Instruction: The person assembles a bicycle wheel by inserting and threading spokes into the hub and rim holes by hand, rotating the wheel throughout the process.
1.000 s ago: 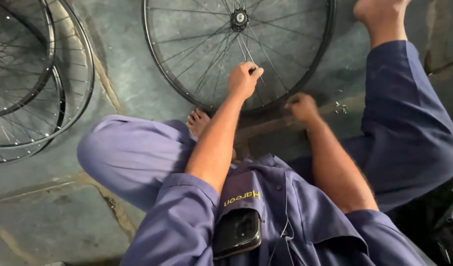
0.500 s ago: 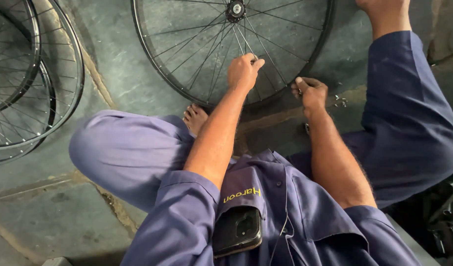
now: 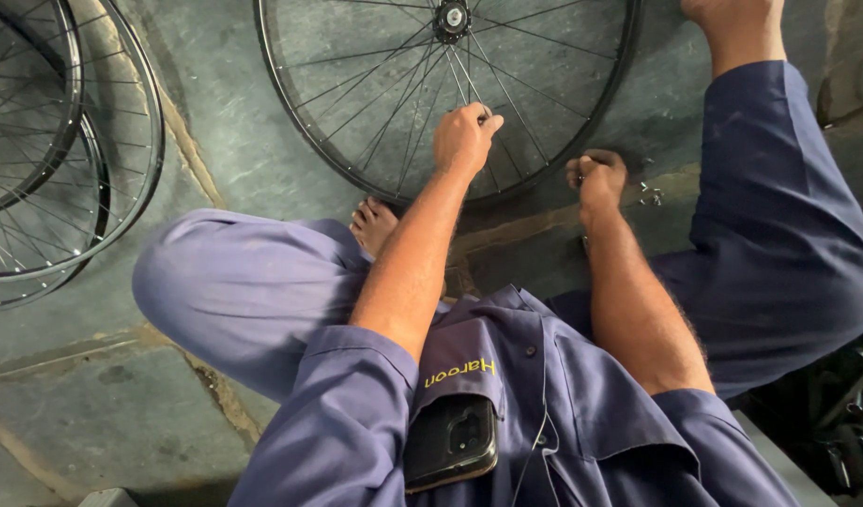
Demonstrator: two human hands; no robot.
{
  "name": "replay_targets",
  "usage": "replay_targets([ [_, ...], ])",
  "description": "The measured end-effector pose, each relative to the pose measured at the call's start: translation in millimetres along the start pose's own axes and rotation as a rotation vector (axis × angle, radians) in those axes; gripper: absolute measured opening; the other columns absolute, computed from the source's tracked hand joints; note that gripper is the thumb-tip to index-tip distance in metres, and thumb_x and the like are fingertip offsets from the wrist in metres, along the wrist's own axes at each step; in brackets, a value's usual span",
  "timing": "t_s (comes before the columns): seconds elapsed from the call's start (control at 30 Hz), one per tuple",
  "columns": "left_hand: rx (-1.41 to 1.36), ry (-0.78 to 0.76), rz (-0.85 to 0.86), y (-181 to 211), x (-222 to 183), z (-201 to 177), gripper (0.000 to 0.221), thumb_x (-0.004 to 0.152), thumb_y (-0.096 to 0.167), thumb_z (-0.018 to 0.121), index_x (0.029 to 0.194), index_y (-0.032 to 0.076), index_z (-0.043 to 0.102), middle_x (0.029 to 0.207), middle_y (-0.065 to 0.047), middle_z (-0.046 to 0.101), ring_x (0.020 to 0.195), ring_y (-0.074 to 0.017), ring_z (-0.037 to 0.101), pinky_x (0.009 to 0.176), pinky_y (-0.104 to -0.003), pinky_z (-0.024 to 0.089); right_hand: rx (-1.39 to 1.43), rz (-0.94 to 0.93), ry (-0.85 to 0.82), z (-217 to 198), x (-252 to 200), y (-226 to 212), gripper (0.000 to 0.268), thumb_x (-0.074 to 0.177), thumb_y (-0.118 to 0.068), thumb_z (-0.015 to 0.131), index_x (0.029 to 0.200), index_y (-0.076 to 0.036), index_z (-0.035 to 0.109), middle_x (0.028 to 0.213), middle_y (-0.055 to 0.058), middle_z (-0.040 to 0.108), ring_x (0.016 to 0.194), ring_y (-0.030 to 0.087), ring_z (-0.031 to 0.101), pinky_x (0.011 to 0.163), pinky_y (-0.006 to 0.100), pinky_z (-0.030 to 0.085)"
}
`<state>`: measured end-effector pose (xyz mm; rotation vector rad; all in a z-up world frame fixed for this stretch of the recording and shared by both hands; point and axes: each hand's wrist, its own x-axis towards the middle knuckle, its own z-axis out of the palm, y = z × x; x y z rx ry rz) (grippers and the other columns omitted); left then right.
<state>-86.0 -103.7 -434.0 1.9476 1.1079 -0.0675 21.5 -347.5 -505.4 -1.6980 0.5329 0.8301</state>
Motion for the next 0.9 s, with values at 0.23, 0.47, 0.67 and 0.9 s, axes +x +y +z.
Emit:
replay_targets([
  [0.23,0.063,0.069,0.066,-5,-3,4,0.025,0.085,0.035,0.078,0.09,0.011,0.074,0.09,-0.009,0.075,0.089,-0.0325,0.069,0.074,-0.046,0.053,-0.099,0.032,-0.073,3,2,8,0.021,0.096,-0.01,0.073,0.109,0.005,0.068,0.083,0.009,0.071,0.065,0.016,0.064,0.058,0.03,0.051],
  [0.47,0.221,0.105,0.038,-6,-1,17,0.029,0.086,0.039,0.076,0.094,0.012,0.074,0.093,-0.009,0.074,0.091,-0.0336,0.069,0.075,-0.048,0.054,-0.099,0.058,-0.076,7,-1,3,0.021,0.094,-0.008,0.074,0.109,0.005,0.069,0.081,0.008,0.07,0.064,0.015,0.063,0.058,0.029,0.051],
  [0.67,0.25,0.134,0.061,4,-5,10,0.034,0.087,0.04,0.076,0.1,0.009,0.072,0.097,-0.012,0.073,0.091,-0.0357,0.069,0.073,-0.048,0.054,-0.119,0.049,-0.094,7,1,3,0.02,0.094,-0.008,0.073,0.109,0.005,0.069,0.081,0.008,0.07,0.064,0.015,0.062,0.057,0.029,0.05],
  [0.9,0.324,-0.102,-0.267,34,-25,9,0.059,0.103,0.041,0.067,0.148,0.008,0.049,0.114,-0.017,0.072,0.106,-0.0375,0.069,0.09,-0.049,0.055,-0.081,0.053,-0.094,3,-5,0,0.02,0.093,-0.008,0.072,0.109,0.003,0.067,0.078,0.008,0.068,0.063,0.015,0.061,0.057,0.029,0.048],
])
